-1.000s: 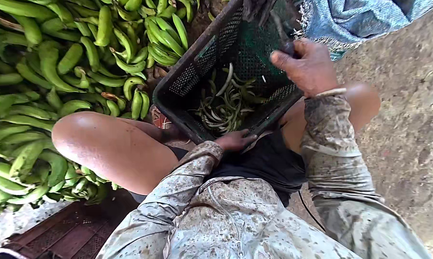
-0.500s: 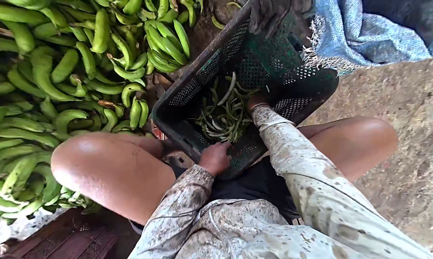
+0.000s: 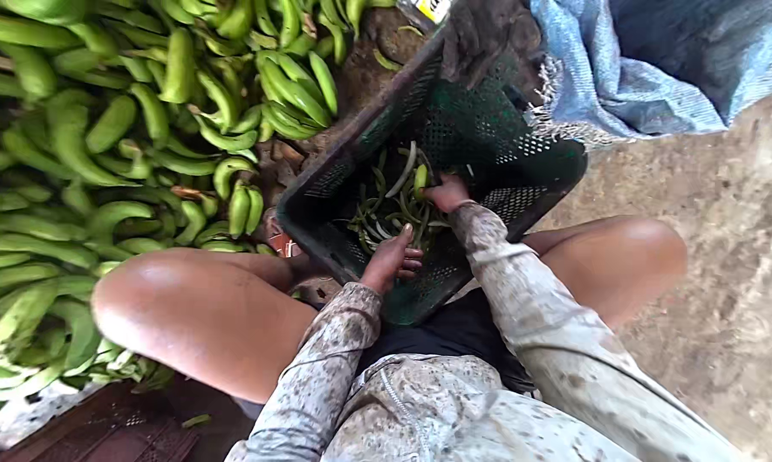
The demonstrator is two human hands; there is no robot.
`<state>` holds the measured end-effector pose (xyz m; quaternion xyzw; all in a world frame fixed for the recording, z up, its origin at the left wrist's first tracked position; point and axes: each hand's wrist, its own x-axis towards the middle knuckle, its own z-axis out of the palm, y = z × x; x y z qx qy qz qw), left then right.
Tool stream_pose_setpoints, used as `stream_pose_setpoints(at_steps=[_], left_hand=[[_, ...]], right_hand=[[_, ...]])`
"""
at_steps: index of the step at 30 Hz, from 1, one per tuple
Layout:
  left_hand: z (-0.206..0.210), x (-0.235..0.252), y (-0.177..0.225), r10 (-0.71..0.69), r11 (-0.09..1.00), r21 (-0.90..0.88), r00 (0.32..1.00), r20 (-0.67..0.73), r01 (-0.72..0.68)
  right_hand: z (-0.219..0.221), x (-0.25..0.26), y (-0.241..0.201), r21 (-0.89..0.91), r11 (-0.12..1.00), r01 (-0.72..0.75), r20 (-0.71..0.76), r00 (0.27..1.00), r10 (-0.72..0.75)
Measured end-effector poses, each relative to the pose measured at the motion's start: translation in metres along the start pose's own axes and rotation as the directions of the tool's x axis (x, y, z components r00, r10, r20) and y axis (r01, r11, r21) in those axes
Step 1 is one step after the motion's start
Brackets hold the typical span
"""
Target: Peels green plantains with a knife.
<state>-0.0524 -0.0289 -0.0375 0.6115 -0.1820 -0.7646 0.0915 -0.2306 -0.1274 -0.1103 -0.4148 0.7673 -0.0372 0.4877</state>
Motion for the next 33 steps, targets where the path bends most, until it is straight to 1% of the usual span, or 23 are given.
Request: stream_pose_setpoints(at_steps=[2,4,5,6,8,9,10,12,13,14,15,16,17,19,21,22,24,26,27,29,31,33], left_hand=[[-0.008,0.003,-0.001,0.028,0.987,-0.161,0.999,0.037,-0.021],[-0.014,0.006,0.004,0.134,0.937,-0.336,0.986,0.097,-0.094],[-0.016,0.004,0.009,0.187,0.897,-0.422,0.977,0.103,-0.127],[-0.018,-0.001,0.013,0.241,0.85,-0.5,0.966,0.094,-0.163],[-0.022,-0.008,0.019,0.323,0.739,-0.634,0.946,0.037,-0.228],[-0.025,-0.009,0.019,0.356,0.694,-0.669,0.934,-0.001,-0.266],[-0.028,-0.01,0.017,0.385,0.665,-0.677,0.922,-0.052,-0.315],[-0.039,-0.009,0.016,0.427,0.629,-0.648,0.888,-0.172,-0.429],[-0.046,-0.011,0.016,0.445,0.612,-0.635,0.869,-0.217,-0.471],[-0.051,-0.015,0.017,0.464,0.594,-0.62,0.848,-0.257,-0.513],[-0.055,-0.018,0.018,0.501,0.575,-0.607,0.823,-0.269,-0.549],[-0.059,-0.024,0.017,0.549,0.562,-0.594,0.797,-0.253,-0.576],[-0.062,-0.029,0.018,0.595,0.558,-0.575,0.772,-0.225,-0.598],[-0.067,-0.036,0.023,0.653,0.572,-0.524,0.737,-0.174,-0.631],[-0.068,-0.043,0.023,0.634,0.593,-0.519,0.754,-0.17,-0.615],[-0.07,-0.045,0.022,0.619,0.596,-0.547,0.77,-0.153,-0.588],[-0.071,-0.049,0.015,0.578,0.616,-0.599,0.81,-0.099,-0.512],[-0.07,-0.05,0.018,0.544,0.654,-0.599,0.837,-0.052,-0.462],[-0.069,-0.047,0.023,0.524,0.673,-0.592,0.851,-0.04,-0.443],[-0.065,-0.049,0.014,0.448,0.7,-0.588,0.89,-0.081,-0.406],[-0.067,-0.047,0.018,0.461,0.682,-0.612,0.885,-0.066,-0.401],[-0.073,-0.047,0.017,0.524,0.676,-0.617,0.852,0.016,-0.404]], right_hand=[[0.003,-0.033,-0.012,0.198,0.966,0.168,-0.063,0.985,-0.158],[0.006,-0.072,-0.022,0.322,0.904,0.281,-0.095,0.96,-0.265],[0.007,-0.091,-0.025,0.326,0.884,0.335,-0.091,0.942,-0.323],[0.009,-0.108,-0.025,0.286,0.871,0.4,-0.083,0.915,-0.394],[0.011,-0.135,-0.021,0.148,0.825,0.546,-0.065,0.837,-0.543],[0.01,-0.146,-0.018,0.079,0.795,0.602,-0.057,0.799,-0.599],[0.007,-0.157,-0.015,0.015,0.766,0.642,-0.061,0.766,-0.641],[-0.004,-0.171,-0.01,-0.084,0.74,0.667,-0.098,0.734,-0.672],[-0.011,-0.176,-0.008,-0.097,0.752,0.652,-0.12,0.742,-0.659],[-0.018,-0.178,-0.008,-0.09,0.781,0.618,-0.126,0.771,-0.624],[-0.025,-0.178,-0.009,-0.082,0.805,0.587,-0.113,0.797,-0.593],[-0.029,-0.177,-0.01,-0.08,0.815,0.575,-0.089,0.81,-0.58],[-0.032,-0.176,-0.012,-0.081,0.804,0.588,-0.064,0.802,-0.593],[-0.033,-0.173,-0.017,-0.085,0.752,0.653,-0.016,0.754,-0.656],[-0.025,-0.17,-0.018,-0.061,0.715,0.697,0.01,0.717,-0.697],[-0.02,-0.168,-0.017,-0.057,0.712,0.699,0.027,0.714,-0.699],[-0.008,-0.167,-0.015,-0.05,0.741,0.67,0.072,0.742,-0.666],[-0.005,-0.17,-0.021,-0.032,0.766,0.642,0.091,0.765,-0.638],[-0.006,-0.168,-0.023,-0.022,0.751,0.66,0.092,0.75,-0.655],[0.001,-0.173,-0.011,-0.009,0.699,0.715,0.109,0.696,-0.71],[0.005,-0.168,-0.005,0.009,0.651,0.759,0.077,0.649,-0.757],[0.009,-0.167,0.001,0.049,0.642,0.765,0.037,0.641,-0.767]])
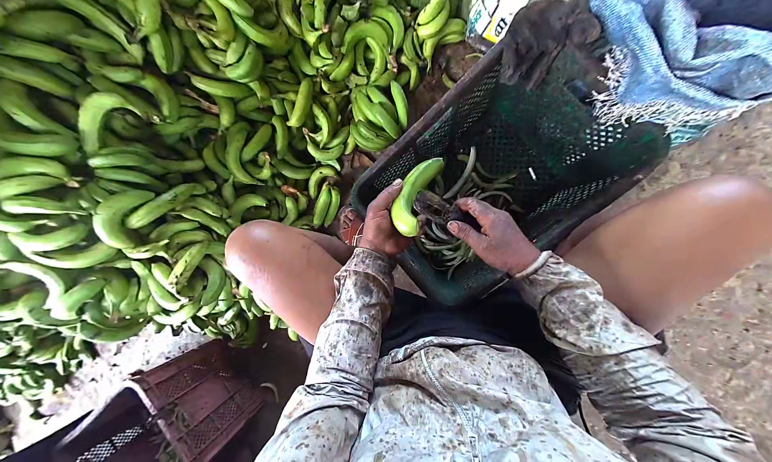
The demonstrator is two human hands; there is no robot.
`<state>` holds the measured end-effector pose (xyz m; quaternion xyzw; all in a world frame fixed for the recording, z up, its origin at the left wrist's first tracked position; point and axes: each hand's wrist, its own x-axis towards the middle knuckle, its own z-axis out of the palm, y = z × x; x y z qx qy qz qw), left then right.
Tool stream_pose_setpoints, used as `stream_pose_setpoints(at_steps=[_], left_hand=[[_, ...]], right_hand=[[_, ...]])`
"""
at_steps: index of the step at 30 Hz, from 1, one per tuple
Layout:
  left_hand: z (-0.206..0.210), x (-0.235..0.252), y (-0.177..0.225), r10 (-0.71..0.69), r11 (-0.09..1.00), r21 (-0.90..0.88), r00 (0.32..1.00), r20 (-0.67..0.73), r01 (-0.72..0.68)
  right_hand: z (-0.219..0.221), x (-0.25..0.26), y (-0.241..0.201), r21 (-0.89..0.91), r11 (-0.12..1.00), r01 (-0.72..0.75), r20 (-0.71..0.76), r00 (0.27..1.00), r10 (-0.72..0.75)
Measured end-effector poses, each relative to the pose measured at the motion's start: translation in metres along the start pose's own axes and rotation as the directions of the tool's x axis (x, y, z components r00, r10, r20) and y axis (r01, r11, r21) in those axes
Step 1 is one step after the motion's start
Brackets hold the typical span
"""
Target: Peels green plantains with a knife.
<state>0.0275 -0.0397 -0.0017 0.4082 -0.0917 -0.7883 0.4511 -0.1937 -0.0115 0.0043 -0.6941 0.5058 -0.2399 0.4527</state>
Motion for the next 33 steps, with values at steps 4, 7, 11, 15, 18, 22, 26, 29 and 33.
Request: stream_pose_setpoints(at_steps=[4,7,11,15,18,22,26,29,33], left_hand=[[0.003,-0.001,0.003,-0.019,1.0,0.008,0.995,0.101,0.018],[0.008,0.002,0.0,0.009,0.999,0.04,0.999,-0.035,-0.007],[0.011,0.006,-0.002,0.089,0.994,0.073,0.99,-0.114,-0.081],[0.017,0.002,-0.01,0.056,0.979,0.2,0.996,-0.066,-0.042],[0.018,-0.006,-0.013,0.075,0.967,0.246,0.997,-0.019,-0.068],[0.012,-0.012,-0.006,0.109,0.972,0.215,0.993,-0.04,-0.098],[0.009,-0.001,0.002,0.177,0.949,0.289,0.972,-0.157,-0.126],[0.006,0.004,0.003,0.227,0.919,0.364,0.957,-0.179,-0.15],[0.013,-0.001,-0.002,0.17,0.917,0.381,0.98,-0.1,-0.12]], right_hand=[[0.002,-0.002,-0.003,0.049,0.999,0.014,-0.072,0.997,-0.01],[0.007,-0.003,-0.003,0.001,0.998,0.069,-0.047,0.996,-0.069],[0.017,-0.004,-0.007,-0.13,0.988,0.086,-0.001,0.996,-0.087],[0.015,0.016,-0.001,-0.227,0.974,-0.009,-0.079,0.997,-0.01],[-0.009,0.036,0.011,-0.231,0.938,-0.259,-0.229,0.951,0.206],[-0.036,0.039,0.019,-0.083,0.895,-0.438,-0.318,0.863,0.393],[-0.015,0.018,-0.001,-0.038,0.997,-0.059,-0.175,0.983,0.052],[0.011,0.007,-0.003,0.017,0.991,0.13,0.019,0.991,-0.13],[0.012,0.019,-0.004,-0.036,0.997,0.064,0.142,0.988,-0.059]])
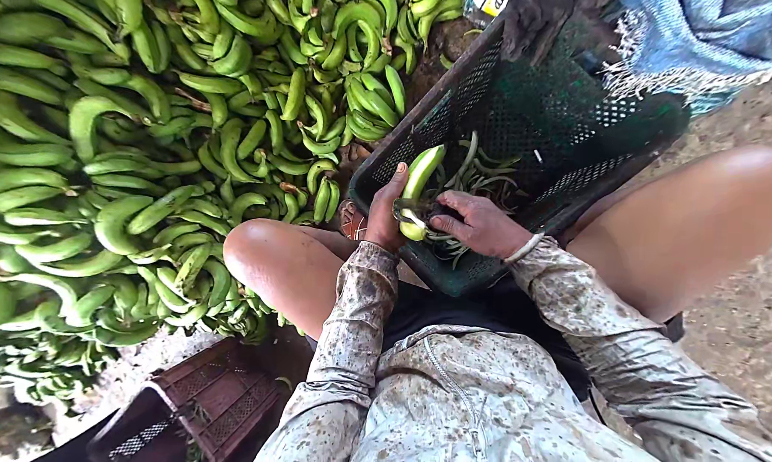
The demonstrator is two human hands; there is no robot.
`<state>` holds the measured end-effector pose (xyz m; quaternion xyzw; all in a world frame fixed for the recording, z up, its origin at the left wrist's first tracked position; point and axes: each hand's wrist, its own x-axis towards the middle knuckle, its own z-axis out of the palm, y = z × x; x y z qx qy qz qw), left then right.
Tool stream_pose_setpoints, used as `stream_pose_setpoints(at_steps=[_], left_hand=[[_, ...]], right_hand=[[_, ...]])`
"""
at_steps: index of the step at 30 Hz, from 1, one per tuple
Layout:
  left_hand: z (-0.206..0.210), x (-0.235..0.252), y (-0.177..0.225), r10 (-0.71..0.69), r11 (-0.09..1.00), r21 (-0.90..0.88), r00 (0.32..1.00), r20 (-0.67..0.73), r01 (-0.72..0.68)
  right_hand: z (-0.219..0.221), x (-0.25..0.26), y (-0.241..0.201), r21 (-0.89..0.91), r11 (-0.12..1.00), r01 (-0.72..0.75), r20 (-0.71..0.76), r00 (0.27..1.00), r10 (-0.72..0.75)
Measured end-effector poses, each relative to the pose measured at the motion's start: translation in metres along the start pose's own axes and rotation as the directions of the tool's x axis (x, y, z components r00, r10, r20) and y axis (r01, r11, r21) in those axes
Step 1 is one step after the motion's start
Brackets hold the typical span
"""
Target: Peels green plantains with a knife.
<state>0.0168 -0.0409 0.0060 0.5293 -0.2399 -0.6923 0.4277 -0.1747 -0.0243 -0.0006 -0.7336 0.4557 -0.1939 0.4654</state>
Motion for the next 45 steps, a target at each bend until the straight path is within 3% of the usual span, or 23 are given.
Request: stream_pose_setpoints(at_steps=[2,5,9,12,13,15,17,20,23,25,27,30,32,34,36,39,40,42,45], left_hand=[[0.008,-0.006,0.0,-0.046,0.998,-0.046,0.998,0.043,0.048],[0.011,-0.01,0.0,-0.095,0.991,-0.095,0.994,0.046,0.099],[0.005,-0.015,-0.003,-0.057,0.998,0.012,0.994,0.089,0.056],[0.005,-0.031,-0.009,-0.009,0.992,0.128,0.987,0.159,-0.012],[0.005,-0.028,-0.008,-0.016,0.99,0.138,0.984,0.18,-0.009],[0.0,-0.022,-0.011,-0.078,0.996,0.051,0.981,0.18,0.069],[-0.002,-0.01,0.0,-0.064,0.998,-0.011,0.99,0.126,0.066],[0.0,0.003,0.02,0.121,0.986,0.118,0.993,0.008,-0.121],[0.006,0.007,0.037,0.235,0.958,0.17,0.972,0.003,-0.232],[0.017,0.001,0.042,0.219,0.963,0.146,0.974,0.06,-0.226],[0.022,-0.01,0.04,0.124,0.983,0.118,0.984,0.126,-0.139],[0.017,-0.03,0.033,-0.031,0.988,0.153,0.983,0.182,0.003],[0.011,-0.037,0.025,-0.085,0.986,0.16,0.976,0.203,0.053],[0.008,-0.028,0.023,0.012,0.982,0.187,0.995,0.102,-0.031],[0.007,-0.008,0.025,0.205,0.943,0.275,0.978,-0.028,-0.189],[0.012,0.0,0.032,0.287,0.907,0.319,0.958,0.007,-0.274],[0.013,-0.004,0.034,0.233,0.916,0.319,0.97,0.072,-0.243],[0.005,-0.015,0.033,0.053,0.944,0.31,0.981,0.187,-0.11],[-0.012,-0.021,0.027,-0.18,0.969,0.23,0.905,0.385,0.095]], right_hand=[[-0.01,0.009,0.007,-0.093,0.995,-0.036,-0.163,0.986,0.021],[-0.031,0.014,0.017,-0.17,0.964,-0.206,-0.4,0.908,0.124],[-0.034,0.016,0.015,-0.19,0.917,-0.349,-0.433,0.868,0.241],[-0.05,0.019,0.034,0.009,0.832,-0.554,-0.45,0.741,0.498],[-0.06,0.021,0.038,0.048,0.82,-0.57,-0.469,0.712,0.522],[-0.067,0.013,0.026,0.06,0.86,-0.507,-0.448,0.756,0.477],[-0.063,0.004,0.006,0.07,0.938,-0.339,-0.366,0.866,0.34],[-0.037,-0.009,-0.015,0.127,0.991,-0.031,-0.222,0.973,0.059],[-0.019,-0.007,-0.023,0.115,0.988,0.105,-0.099,0.991,-0.094],[-0.022,0.003,-0.021,0.065,0.996,0.067,-0.087,0.994,-0.061],[-0.034,0.012,-0.008,-0.012,1.0,0.017,-0.232,0.973,-0.02],[-0.063,0.019,0.009,-0.009,0.989,-0.15,-0.528,0.84,0.122],[-0.075,0.014,0.012,0.048,0.974,-0.222,-0.56,0.801,0.21],[-0.068,0.0,-0.001,0.065,0.99,-0.125,-0.482,0.865,0.141],[-0.047,-0.01,-0.014,0.094,0.994,0.051,-0.316,0.949,-0.019],[-0.025,-0.009,-0.016,0.12,0.989,0.084,-0.068,0.995,-0.076],[-0.028,-0.003,-0.012,0.105,0.994,0.039,-0.086,0.996,-0.03],[-0.041,0.01,0.004,0.036,0.996,-0.078,-0.254,0.963,0.085],[-0.064,0.02,0.016,0.053,0.971,-0.234,-0.472,0.851,0.231]])
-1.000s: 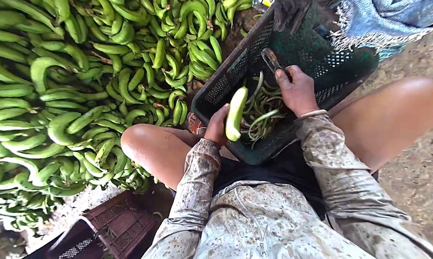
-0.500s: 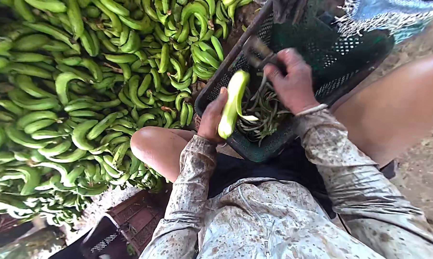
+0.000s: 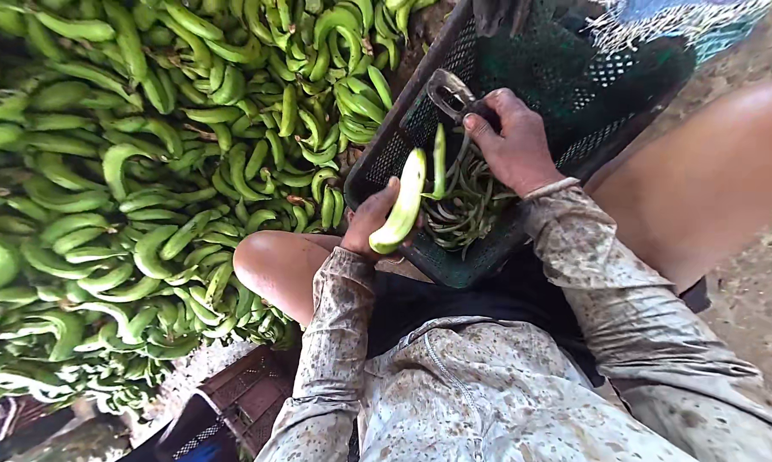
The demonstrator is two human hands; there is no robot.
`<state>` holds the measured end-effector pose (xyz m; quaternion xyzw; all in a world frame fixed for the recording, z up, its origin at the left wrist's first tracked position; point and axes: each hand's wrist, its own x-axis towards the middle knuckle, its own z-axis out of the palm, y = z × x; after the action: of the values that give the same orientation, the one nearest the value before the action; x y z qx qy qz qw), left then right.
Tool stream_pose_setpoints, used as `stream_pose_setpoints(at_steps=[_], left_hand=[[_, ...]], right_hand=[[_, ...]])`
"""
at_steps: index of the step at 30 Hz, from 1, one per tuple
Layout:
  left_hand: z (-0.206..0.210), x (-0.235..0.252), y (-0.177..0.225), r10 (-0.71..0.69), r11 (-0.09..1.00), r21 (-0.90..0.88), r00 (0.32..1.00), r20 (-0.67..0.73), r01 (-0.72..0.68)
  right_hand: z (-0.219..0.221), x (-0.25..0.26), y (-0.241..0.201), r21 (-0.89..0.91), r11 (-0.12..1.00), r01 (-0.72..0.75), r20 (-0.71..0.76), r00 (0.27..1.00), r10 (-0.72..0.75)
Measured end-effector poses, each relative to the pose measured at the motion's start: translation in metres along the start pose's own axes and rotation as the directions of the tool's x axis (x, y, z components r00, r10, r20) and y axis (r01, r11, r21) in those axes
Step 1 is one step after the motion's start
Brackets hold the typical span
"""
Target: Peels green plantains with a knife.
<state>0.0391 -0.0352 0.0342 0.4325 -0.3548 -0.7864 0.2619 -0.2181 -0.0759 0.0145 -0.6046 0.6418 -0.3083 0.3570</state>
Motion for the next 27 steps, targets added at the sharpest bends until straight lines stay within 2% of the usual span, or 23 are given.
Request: stream_pose_setpoints(at_steps=[1,3,5,6,7,8,10,12,13,14,15,16,18,19,20,21,22,24,25,26,27], left_hand=[[-0.001,0.0,-0.005,0.003,0.998,-0.057,1.0,0.011,-0.002],[0.0,0.003,-0.009,0.091,0.992,-0.073,0.987,-0.13,-0.101],[0.005,0.013,-0.007,0.213,0.973,-0.004,0.909,-0.359,-0.23],[0.005,0.016,-0.005,0.25,0.963,0.014,0.876,-0.412,-0.268],[0.005,0.017,-0.003,0.253,0.961,0.004,0.878,-0.406,-0.275],[0.005,0.016,-0.002,0.236,0.967,-0.004,0.904,-0.357,-0.254],[0.004,0.007,-0.003,0.143,0.989,-0.014,0.98,-0.138,-0.146],[0.005,-0.003,-0.005,0.033,0.999,-0.012,0.994,0.103,-0.032],[0.006,-0.003,-0.006,0.02,0.999,-0.031,0.991,0.132,-0.016],[0.008,0.001,-0.008,0.049,0.998,-0.031,0.996,0.072,-0.047],[0.011,0.004,-0.01,0.108,0.994,0.008,0.991,-0.078,-0.108],[0.011,0.011,-0.013,0.19,0.982,0.065,0.948,-0.255,-0.18],[0.003,0.029,-0.016,0.356,0.934,0.227,0.788,-0.502,-0.277],[-0.002,0.035,-0.016,0.415,0.908,0.296,0.726,-0.549,-0.295],[-0.005,0.039,-0.015,0.449,0.892,0.327,0.695,-0.562,-0.312],[-0.004,0.038,-0.013,0.453,0.889,0.325,0.71,-0.539,-0.321],[-0.001,0.032,-0.01,0.419,0.905,0.295,0.77,-0.481,-0.308],[0.006,0.016,-0.009,0.235,0.967,0.175,0.922,-0.309,-0.188],[0.007,0.01,-0.009,0.107,0.99,0.111,0.979,-0.175,-0.089],[0.006,0.005,-0.009,-0.007,0.998,0.061,1.0,-0.015,0.007],[0.004,0.001,-0.011,-0.082,0.997,0.015,0.987,0.135,0.081]], right_hand=[[-0.003,-0.003,-0.002,0.003,1.0,-0.008,-0.011,1.0,0.008],[-0.001,-0.024,-0.013,0.042,0.996,0.073,0.058,0.995,-0.075],[0.015,-0.049,-0.02,0.131,0.965,0.226,0.163,0.955,-0.246],[0.024,-0.059,-0.02,0.161,0.948,0.274,0.226,0.925,-0.306],[0.03,-0.063,-0.02,0.163,0.949,0.271,0.293,0.905,-0.308],[0.033,-0.059,-0.019,0.139,0.966,0.218,0.338,0.906,-0.253],[0.027,-0.035,-0.011,0.031,0.999,0.035,0.318,0.947,-0.043],[0.015,-0.008,0.003,-0.058,0.994,-0.092,0.222,0.97,0.103],[0.009,-0.003,0.005,-0.06,0.993,-0.104,0.186,0.976,0.114],[0.002,-0.004,0.002,-0.043,0.996,-0.081,0.156,0.984,0.087],[0.0,-0.01,-0.003,-0.018,0.999,-0.044,0.151,0.988,0.046],[0.002,-0.021,-0.009,0.012,1.0,0.007,0.164,0.986,-0.009],[0.017,-0.045,-0.016,0.086,0.988,0.13,0.21,0.967,-0.146],[0.027,-0.057,-0.017,0.115,0.978,0.173,0.247,0.949,-0.197],[0.037,-0.065,-0.017,0.121,0.974,0.194,0.288,0.932,-0.221],[0.043,-0.067,-0.015,0.111,0.977,0.18,0.325,0.923,-0.207],[0.046,-0.062,-0.013,0.095,0.987,0.133,0.349,0.924,-0.158],[0.044,-0.039,-0.006,0.037,0.999,0.028,0.342,0.939,-0.039],[0.039,-0.026,-0.002,0.002,1.0,-0.007,0.314,0.95,0.006],[0.032,-0.014,0.002,-0.034,0.999,-0.029,0.281,0.959,0.038],[0.026,-0.005,0.007,-0.065,0.996,-0.059,0.257,0.964,0.073]])
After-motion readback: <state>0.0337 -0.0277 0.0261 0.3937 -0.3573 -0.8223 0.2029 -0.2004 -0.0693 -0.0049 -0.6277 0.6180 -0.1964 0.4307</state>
